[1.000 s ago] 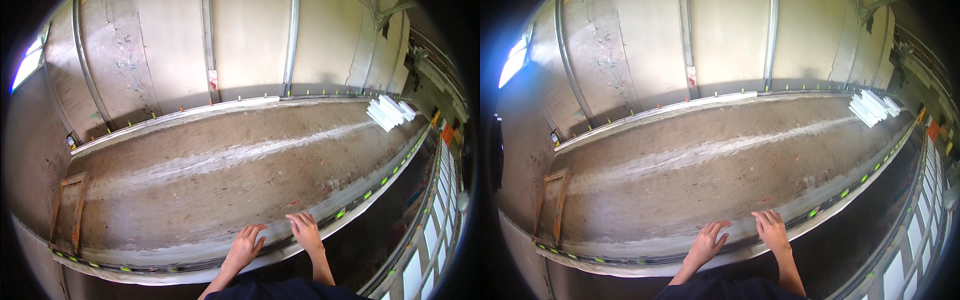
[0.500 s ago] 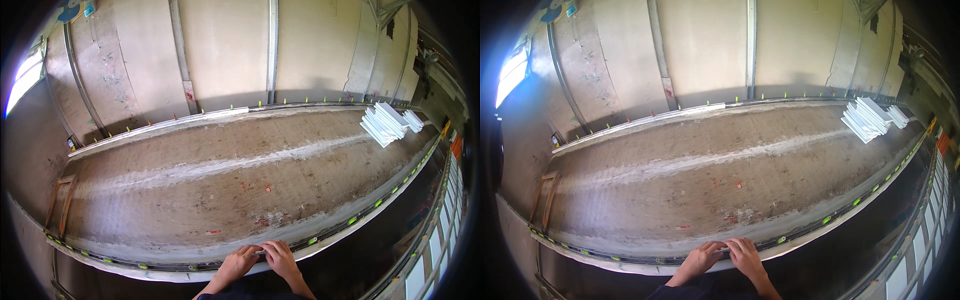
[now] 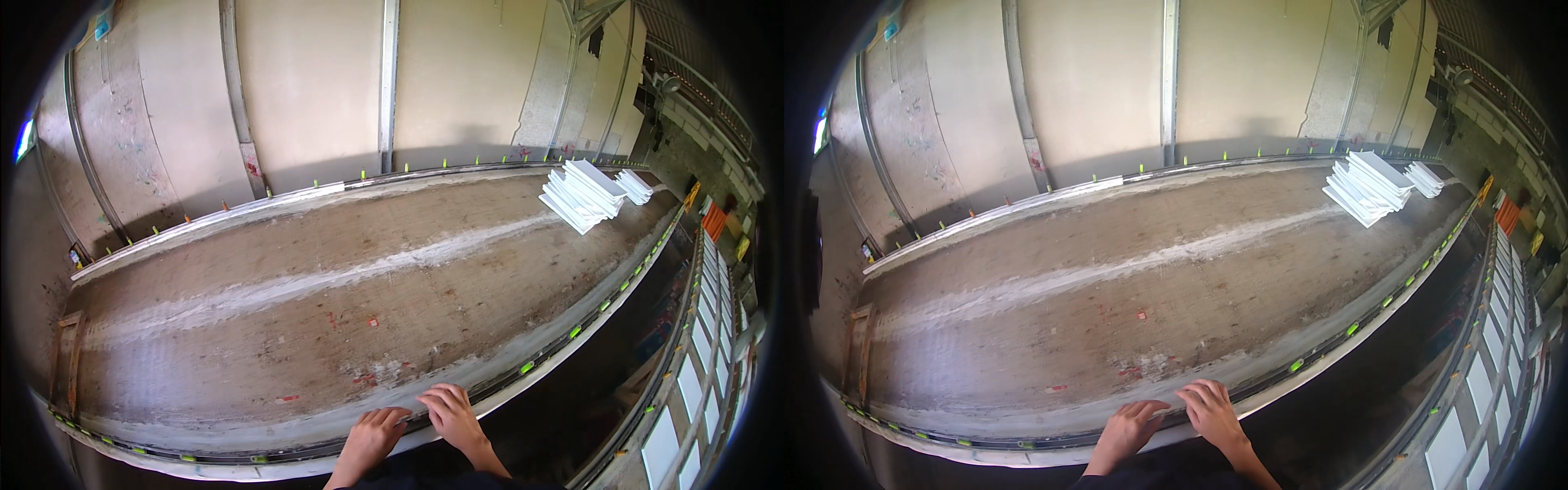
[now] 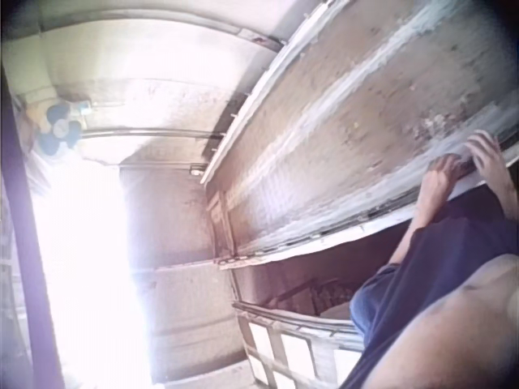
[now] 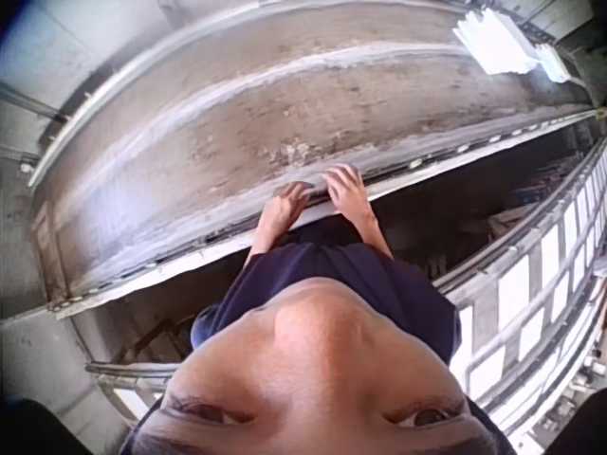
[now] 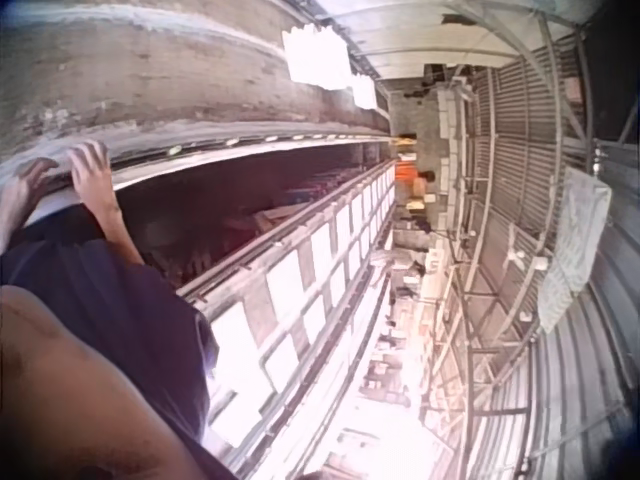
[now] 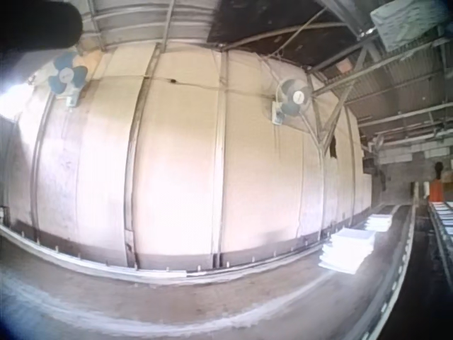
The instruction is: The person repeatedly picks up white rectangular panels from a stack and places them into a wooden frame on a conveyor belt. They smooth the panels down with their hands and then move the frame along the belt to the next position. This process is repeated continuously throughout the clip.
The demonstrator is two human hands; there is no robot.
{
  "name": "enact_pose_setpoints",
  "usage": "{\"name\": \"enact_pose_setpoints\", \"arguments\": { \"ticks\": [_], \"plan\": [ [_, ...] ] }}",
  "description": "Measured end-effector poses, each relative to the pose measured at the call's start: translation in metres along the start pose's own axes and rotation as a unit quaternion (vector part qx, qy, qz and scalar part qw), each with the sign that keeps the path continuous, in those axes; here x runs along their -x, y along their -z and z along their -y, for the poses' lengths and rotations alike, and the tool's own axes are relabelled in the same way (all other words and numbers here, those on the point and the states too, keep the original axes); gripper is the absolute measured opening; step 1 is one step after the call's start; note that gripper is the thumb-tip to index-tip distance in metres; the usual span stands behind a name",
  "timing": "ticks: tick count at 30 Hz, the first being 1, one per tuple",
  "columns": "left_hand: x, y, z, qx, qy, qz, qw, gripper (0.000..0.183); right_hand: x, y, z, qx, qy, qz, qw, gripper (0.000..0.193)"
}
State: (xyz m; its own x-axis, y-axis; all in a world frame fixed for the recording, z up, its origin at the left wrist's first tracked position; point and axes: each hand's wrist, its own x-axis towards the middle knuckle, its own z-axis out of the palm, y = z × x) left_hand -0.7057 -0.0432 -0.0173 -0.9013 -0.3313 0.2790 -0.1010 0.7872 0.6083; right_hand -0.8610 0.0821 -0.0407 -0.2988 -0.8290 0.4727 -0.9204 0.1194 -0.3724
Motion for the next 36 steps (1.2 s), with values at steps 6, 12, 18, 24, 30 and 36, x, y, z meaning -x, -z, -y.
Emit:
{"name": "enact_pose_setpoints", "arguments": {
  "ticks": [6,12,18,24,30,36],
  "plan": [
    [-0.065,-0.040,-0.062,-0.033,0.023,-0.061,0.997,0.029,0.015,0.067,-0.092,-0.031,-0.011,-0.054,0.998,0.031],
    [-0.164,-0.149,-0.141,-0.059,-0.027,-0.025,0.998,0.029,0.062,0.152,-0.236,-0.008,-0.075,-0.133,0.988,0.032],
    [-0.246,-0.238,-0.212,-0.008,-0.086,0.039,0.996,0.031,0.103,0.223,-0.347,-0.006,-0.182,-0.193,0.964,0.025],
    [-0.292,-0.273,-0.231,-0.022,-0.085,0.027,0.996,0.031,0.100,0.240,-0.403,-0.063,-0.163,-0.213,0.961,0.028],
    [-0.325,-0.298,-0.224,-0.002,-0.071,-0.017,0.997,0.030,0.084,0.266,-0.422,-0.032,-0.115,-0.144,0.982,0.029],
    [-0.340,-0.314,-0.231,0.042,-0.070,-0.006,0.997,0.028,0.098,0.292,-0.450,0.006,-0.157,-0.146,0.977,0.028]
  ]
}}
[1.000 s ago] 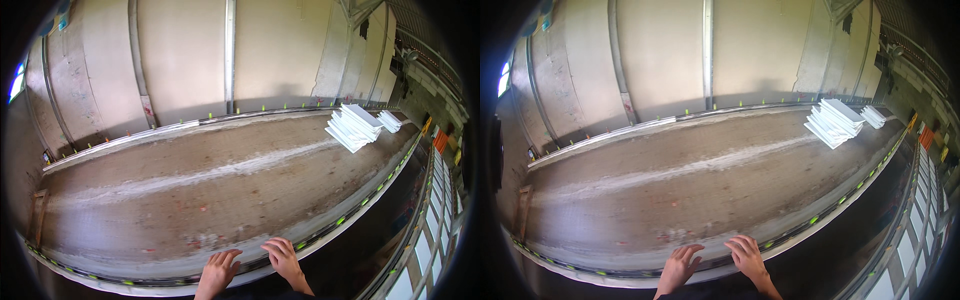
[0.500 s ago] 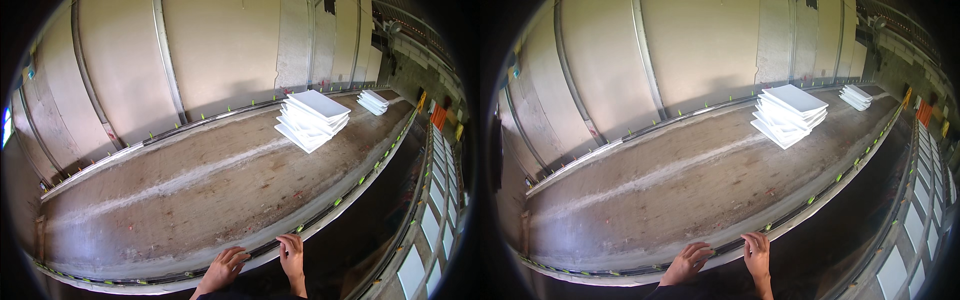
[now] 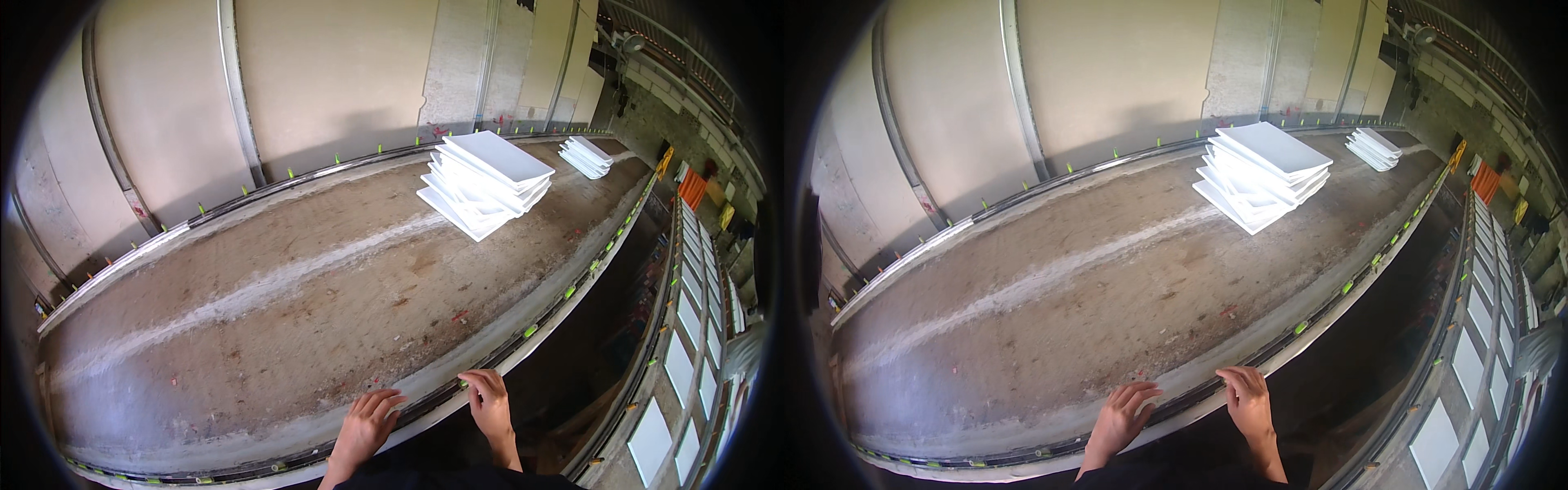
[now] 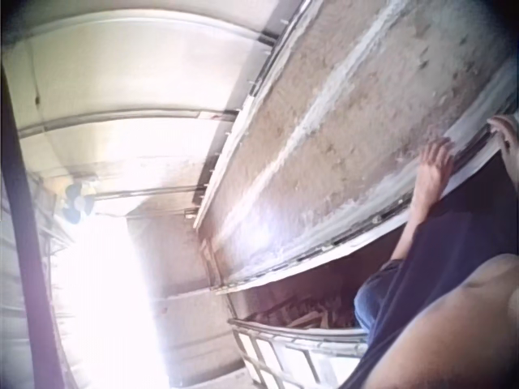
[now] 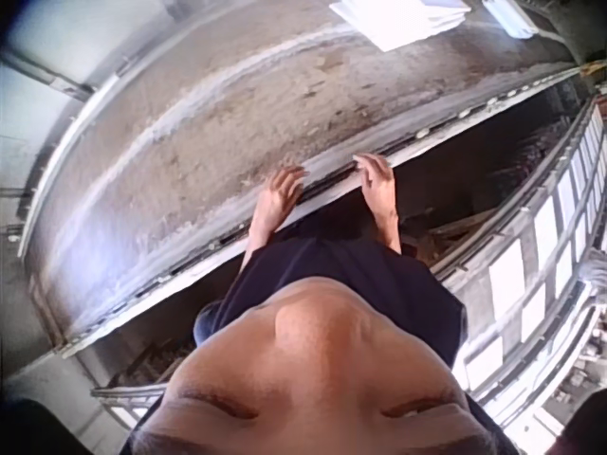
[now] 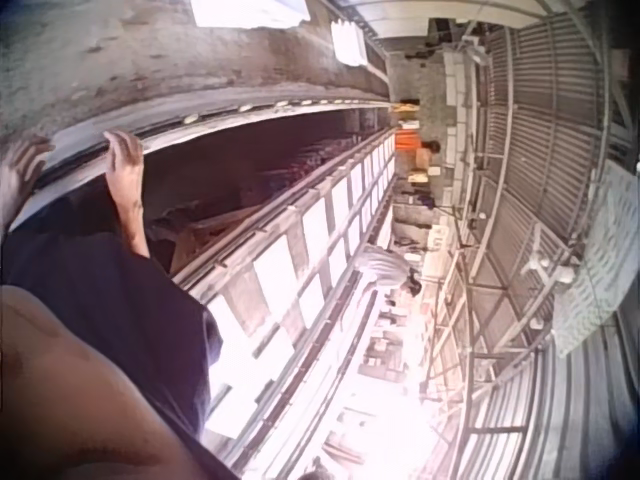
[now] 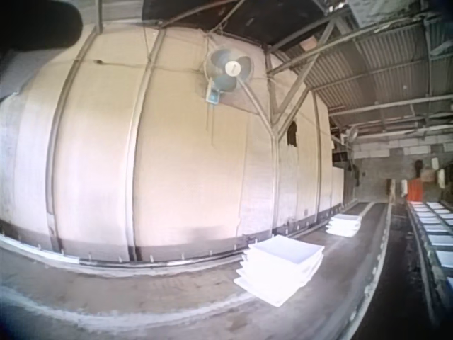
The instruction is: The person repeatedly picks up white rectangular panels from a stack and places them into a wooden frame on a conveyor belt. They smooth the panels down with their hands and then move the frame along the belt to the next position. This process is repeated continuously throughout the clip.
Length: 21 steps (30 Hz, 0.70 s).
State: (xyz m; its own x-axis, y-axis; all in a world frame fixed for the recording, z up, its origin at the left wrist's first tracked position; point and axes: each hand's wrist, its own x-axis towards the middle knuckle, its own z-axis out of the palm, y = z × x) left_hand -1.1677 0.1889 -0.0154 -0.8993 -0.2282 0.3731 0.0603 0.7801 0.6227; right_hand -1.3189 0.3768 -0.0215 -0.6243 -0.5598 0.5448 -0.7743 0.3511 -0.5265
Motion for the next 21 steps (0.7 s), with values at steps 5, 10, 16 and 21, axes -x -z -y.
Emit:
{"name": "enact_pose_setpoints", "arguments": {
  "ticks": [5,10,16,21],
  "plan": [
    [-0.025,-0.021,-0.011,-0.031,0.026,-0.029,0.999,0.028,-0.031,0.030,-0.048,0.023,0.019,-0.003,1.000,0.028],
    [-0.088,-0.054,-0.041,-0.072,0.061,-0.059,0.994,0.027,-0.086,0.084,-0.137,0.049,0.059,-0.040,0.996,0.031],
    [-0.195,-0.093,-0.093,-0.106,0.066,-0.057,0.990,0.025,-0.151,0.153,-0.248,-0.019,0.045,-0.063,0.997,0.029],
    [-0.318,-0.128,-0.081,0.192,0.124,-0.118,0.966,0.026,-0.269,0.172,-0.346,-0.058,0.075,-0.108,0.990,0.024]
  ]
}}
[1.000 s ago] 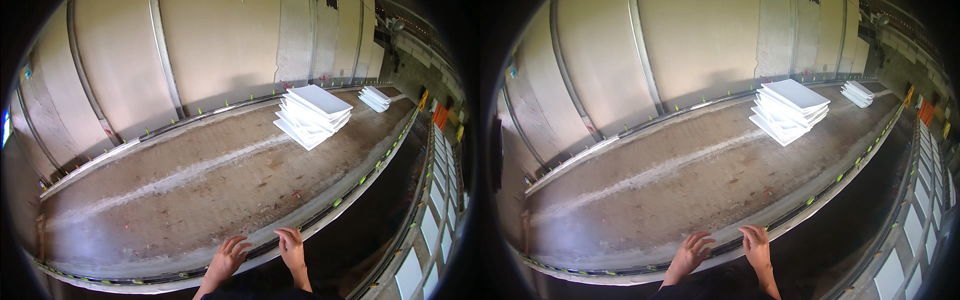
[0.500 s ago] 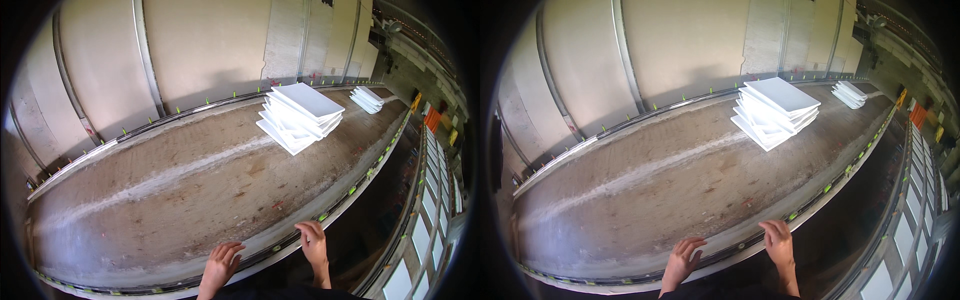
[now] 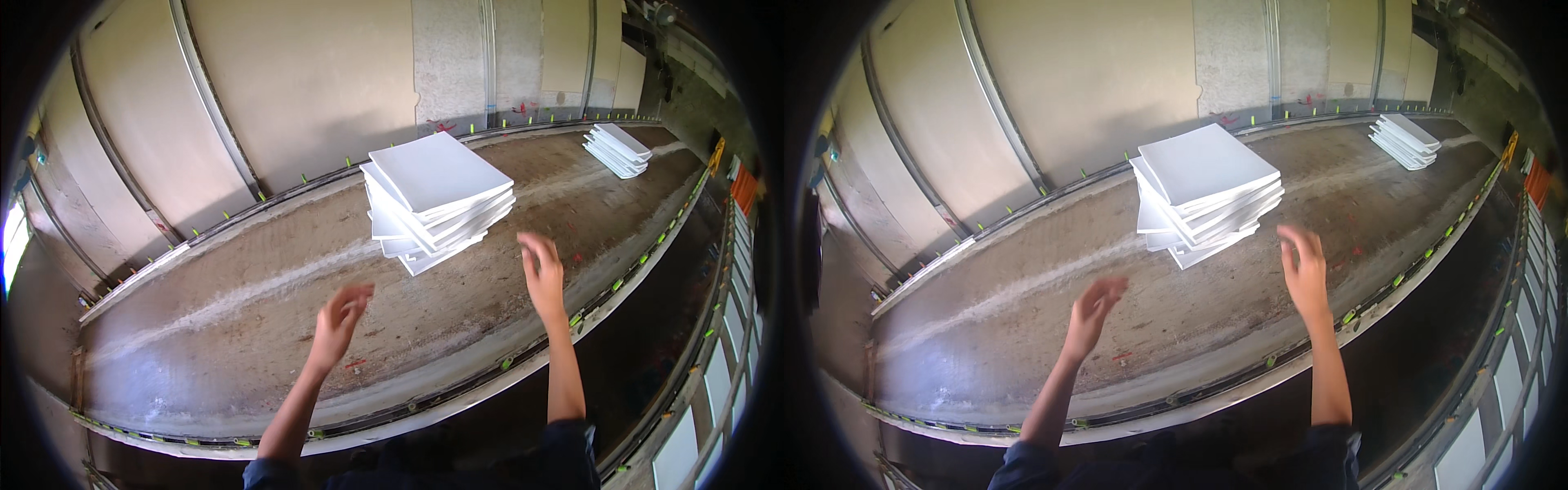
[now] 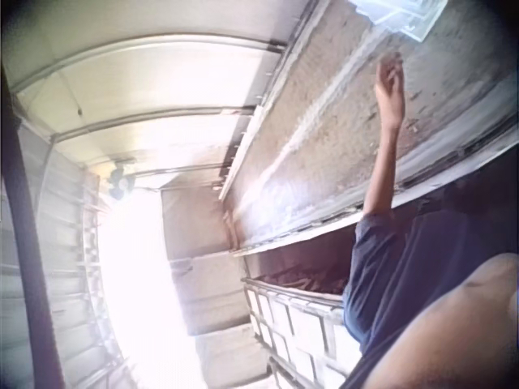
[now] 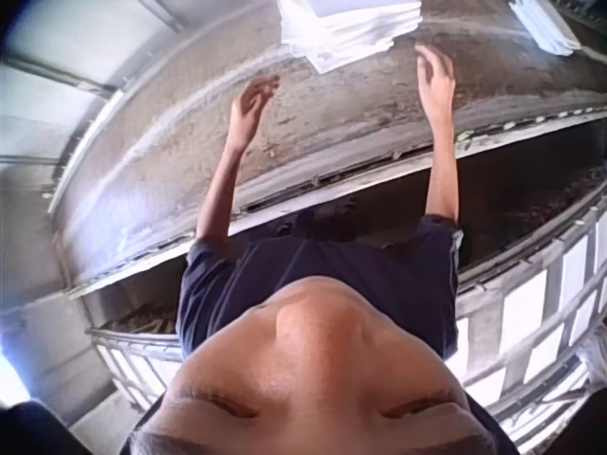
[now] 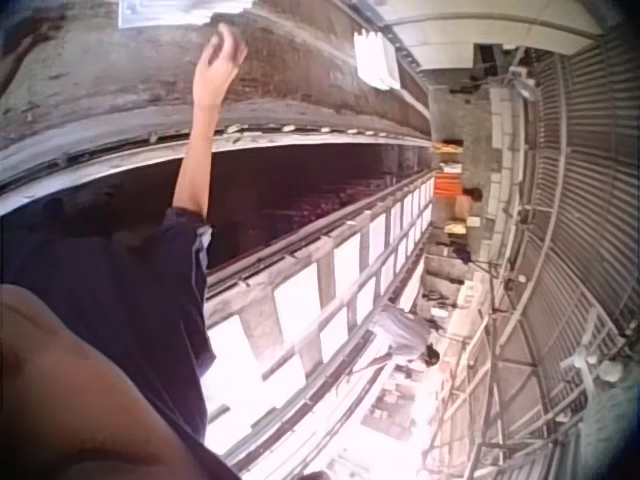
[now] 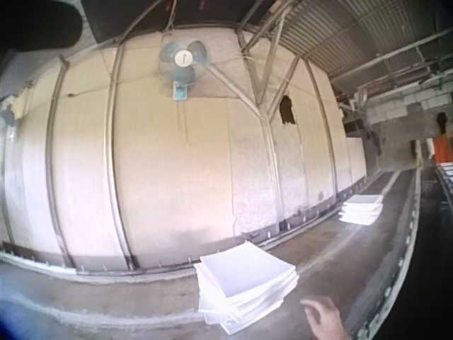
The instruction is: The person repeatedly picks up white rectangular panels from a stack and places them into a wooden frame on a conveyor belt. They smooth the panels down with their hands and then move the frame along the belt to the next position. This process is repeated continuously throughout the clip.
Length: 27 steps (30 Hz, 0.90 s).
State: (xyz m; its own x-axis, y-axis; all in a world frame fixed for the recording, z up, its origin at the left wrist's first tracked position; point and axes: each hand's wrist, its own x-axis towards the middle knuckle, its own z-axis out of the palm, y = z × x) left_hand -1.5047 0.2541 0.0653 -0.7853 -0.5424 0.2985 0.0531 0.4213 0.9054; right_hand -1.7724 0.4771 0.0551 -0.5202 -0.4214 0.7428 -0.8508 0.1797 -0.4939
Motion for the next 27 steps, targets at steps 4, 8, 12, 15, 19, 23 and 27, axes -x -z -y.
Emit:
{"name": "enact_pose_setpoints", "arguments": {
  "ticks": [4,8,12,15,19,23,27],
  "plan": [
    [-0.102,-0.053,0.024,-0.034,-0.040,-0.096,0.994,0.036,-0.073,-0.040,-0.059,-0.004,-0.026,-0.039,0.999,0.036],
    [-0.152,-0.087,0.032,0.067,0.143,-0.144,0.977,0.046,-0.103,-0.077,-0.082,-0.021,-0.081,-0.001,0.996,0.042],
    [-0.169,-0.100,0.033,0.065,0.123,-0.194,0.971,0.046,-0.110,-0.079,-0.082,-0.044,-0.085,-0.023,0.995,0.038],
    [-0.171,-0.105,0.018,0.110,0.114,-0.202,0.967,0.044,-0.115,-0.074,-0.071,-0.121,-0.143,-0.044,0.981,0.038],
    [-0.164,-0.094,0.005,0.178,0.099,-0.158,0.966,0.043,-0.123,-0.065,-0.044,-0.220,-0.174,-0.122,0.952,0.044],
    [-0.134,-0.072,0.007,0.319,0.102,-0.101,0.937,0.044,-0.113,-0.067,-0.021,-0.392,-0.182,-0.129,0.893,0.050],
    [-0.076,-0.030,0.003,0.364,0.145,-0.138,0.909,0.052,-0.063,-0.087,0.053,-0.387,-0.211,-0.065,0.895,0.058]
  ]
}}
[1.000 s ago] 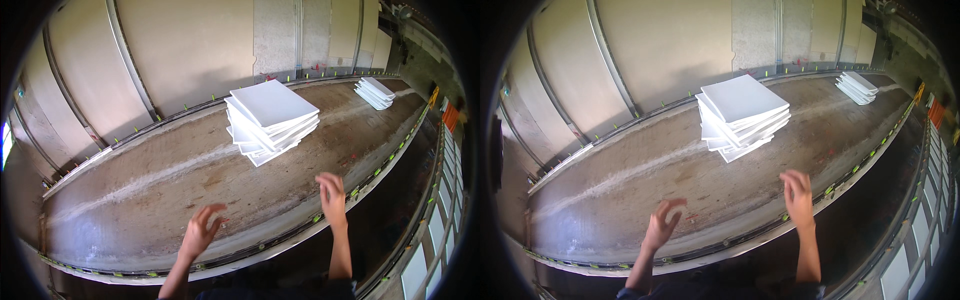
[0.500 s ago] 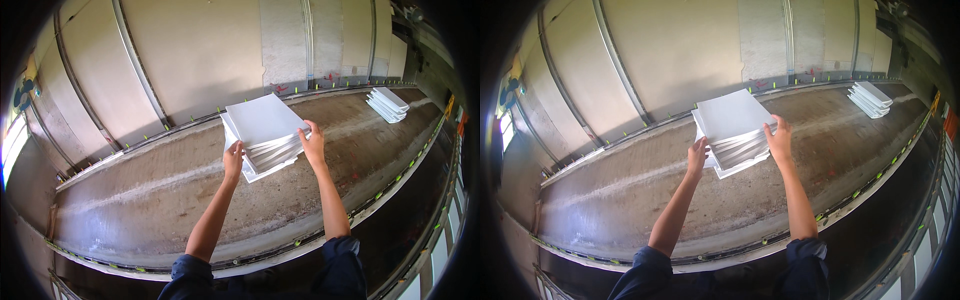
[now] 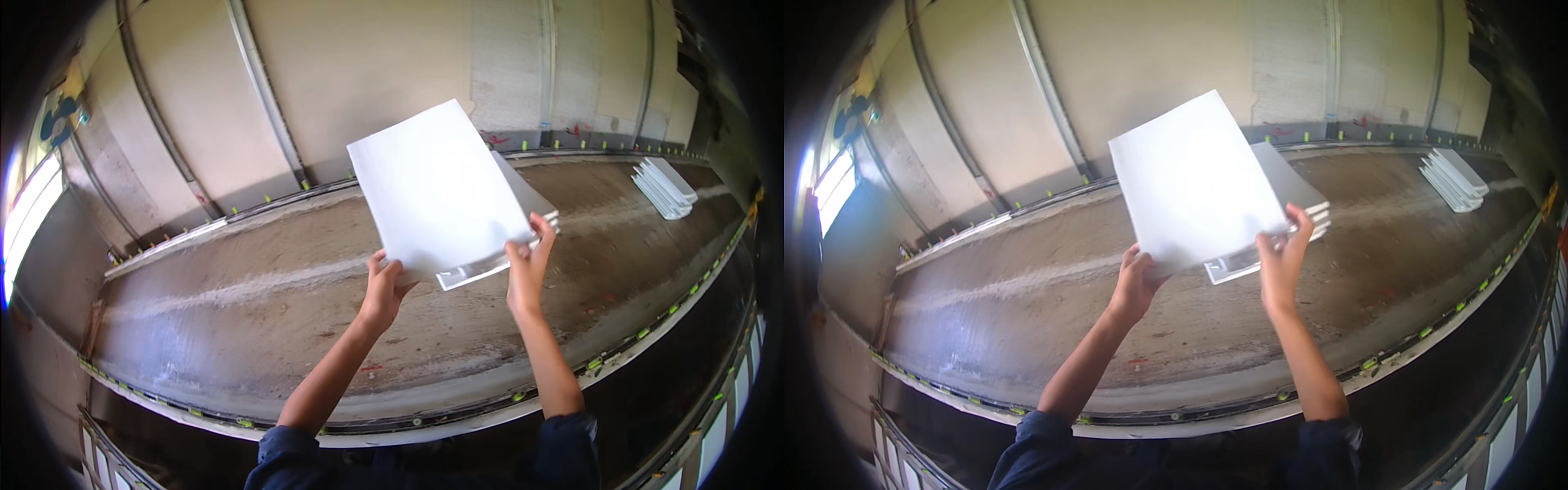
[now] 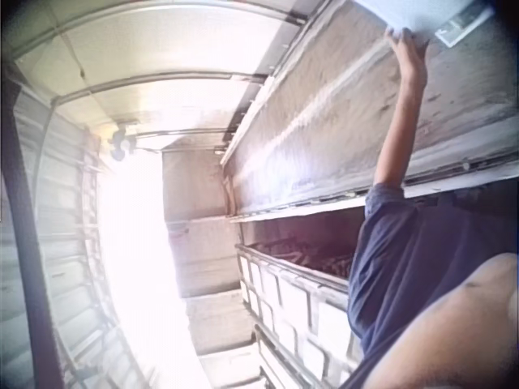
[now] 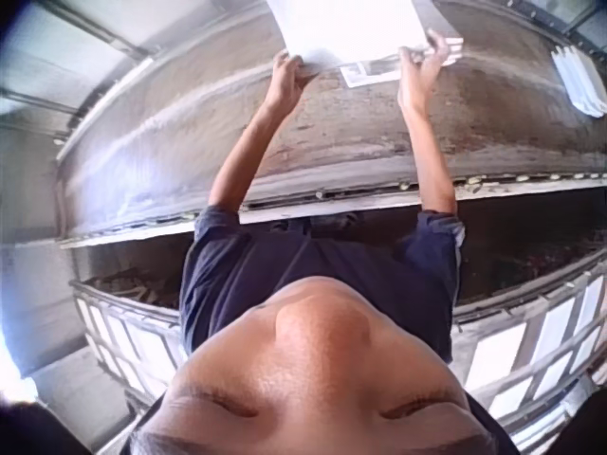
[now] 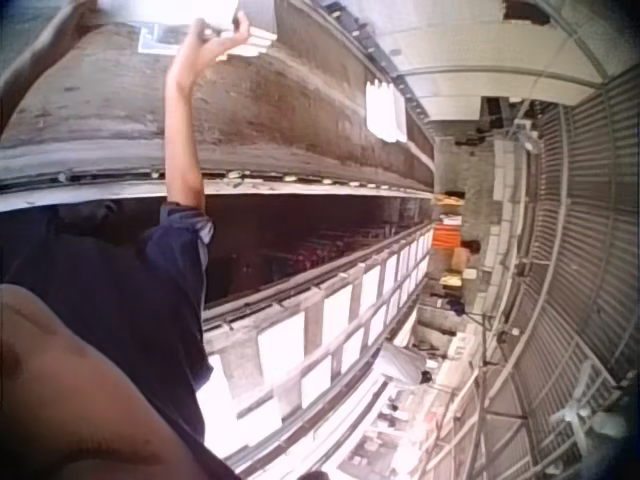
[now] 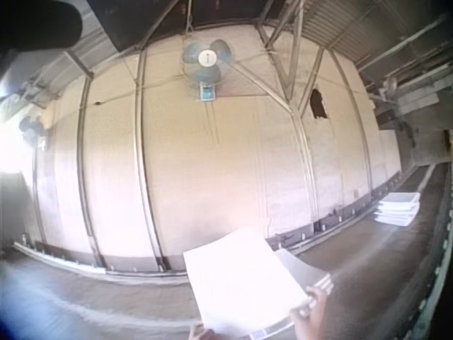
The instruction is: The person repeatedly picks up white rectangular panels from a stack and places them into a wooden frame on a conveyor belt. They smooth the panels down with their hands and then move the frame along the belt to the next position. This process is repeated continuously throughout the clip.
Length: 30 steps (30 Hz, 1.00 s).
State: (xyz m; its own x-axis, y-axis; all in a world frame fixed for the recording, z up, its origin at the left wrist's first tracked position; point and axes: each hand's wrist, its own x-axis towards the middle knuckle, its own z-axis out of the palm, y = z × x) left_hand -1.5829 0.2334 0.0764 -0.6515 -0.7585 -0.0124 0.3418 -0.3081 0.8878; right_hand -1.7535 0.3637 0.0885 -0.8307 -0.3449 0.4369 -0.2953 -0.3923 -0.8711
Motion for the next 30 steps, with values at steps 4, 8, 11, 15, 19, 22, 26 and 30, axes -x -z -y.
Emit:
{"name": "enact_pose_setpoints", "arguments": {
  "ticks": [4,8,11,15,19,22,26,30],
  "plan": [
    [0.070,0.079,-0.039,-0.073,-0.041,-0.076,0.994,0.056,0.097,-0.048,0.010,-0.034,-0.087,0.104,0.990,0.069],
    [0.160,0.197,-0.063,-0.093,-0.034,-0.120,0.988,0.060,0.206,-0.105,0.031,-0.094,-0.210,0.171,0.958,0.073],
    [0.218,0.270,-0.081,-0.108,-0.075,-0.171,0.976,0.064,0.278,-0.161,0.031,-0.098,-0.292,0.194,0.931,0.076],
    [0.263,0.361,-0.099,-0.125,-0.088,-0.204,0.967,0.073,0.352,-0.238,0.012,-0.052,-0.309,0.252,0.915,0.072],
    [0.286,0.428,-0.120,-0.130,-0.097,-0.215,0.963,0.075,0.392,-0.294,-0.007,0.014,-0.288,0.346,0.893,0.065],
    [0.291,0.468,-0.130,-0.155,-0.136,-0.235,0.950,0.070,0.403,-0.334,0.004,0.024,-0.311,0.367,0.876,0.061],
    [0.281,0.486,-0.149,-0.151,-0.158,-0.256,0.942,0.060,0.412,-0.369,0.011,0.037,-0.286,0.349,0.891,0.061],
    [0.281,0.497,-0.163,-0.204,-0.173,-0.244,0.932,0.064,0.418,-0.386,0.021,0.029,-0.280,0.333,0.900,0.061]
  ]
}}
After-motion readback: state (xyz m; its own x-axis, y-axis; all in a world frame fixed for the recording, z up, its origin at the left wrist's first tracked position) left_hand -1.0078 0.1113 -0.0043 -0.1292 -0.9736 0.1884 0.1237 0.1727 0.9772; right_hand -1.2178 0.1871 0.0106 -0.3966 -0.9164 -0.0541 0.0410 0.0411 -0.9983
